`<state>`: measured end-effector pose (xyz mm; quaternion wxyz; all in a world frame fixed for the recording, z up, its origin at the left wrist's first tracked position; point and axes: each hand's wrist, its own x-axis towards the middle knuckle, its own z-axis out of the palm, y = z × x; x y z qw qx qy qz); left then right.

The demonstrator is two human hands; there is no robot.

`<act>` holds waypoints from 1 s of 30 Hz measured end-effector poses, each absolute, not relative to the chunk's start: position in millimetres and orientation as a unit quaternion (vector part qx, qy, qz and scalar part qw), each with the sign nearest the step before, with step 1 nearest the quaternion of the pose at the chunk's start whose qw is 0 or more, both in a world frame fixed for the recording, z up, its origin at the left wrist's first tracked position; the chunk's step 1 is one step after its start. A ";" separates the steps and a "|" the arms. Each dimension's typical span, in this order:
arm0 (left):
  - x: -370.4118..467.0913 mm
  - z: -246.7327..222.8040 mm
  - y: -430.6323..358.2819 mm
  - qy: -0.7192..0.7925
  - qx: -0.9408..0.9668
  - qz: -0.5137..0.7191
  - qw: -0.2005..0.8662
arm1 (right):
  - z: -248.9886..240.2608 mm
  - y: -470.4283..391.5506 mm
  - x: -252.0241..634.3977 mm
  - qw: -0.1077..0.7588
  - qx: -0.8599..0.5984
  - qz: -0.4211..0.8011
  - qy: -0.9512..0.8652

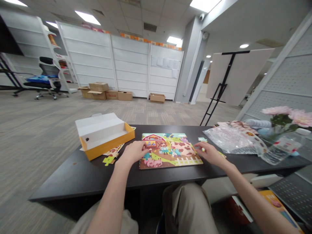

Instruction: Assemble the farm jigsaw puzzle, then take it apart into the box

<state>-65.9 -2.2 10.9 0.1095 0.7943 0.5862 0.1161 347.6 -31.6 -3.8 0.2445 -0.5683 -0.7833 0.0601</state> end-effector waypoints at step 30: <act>-64.3 7.3 -45.6 0.536 0.813 0.117 0.192 | -44.2 -84.2 327.7 0.352 -0.599 0.089 -0.713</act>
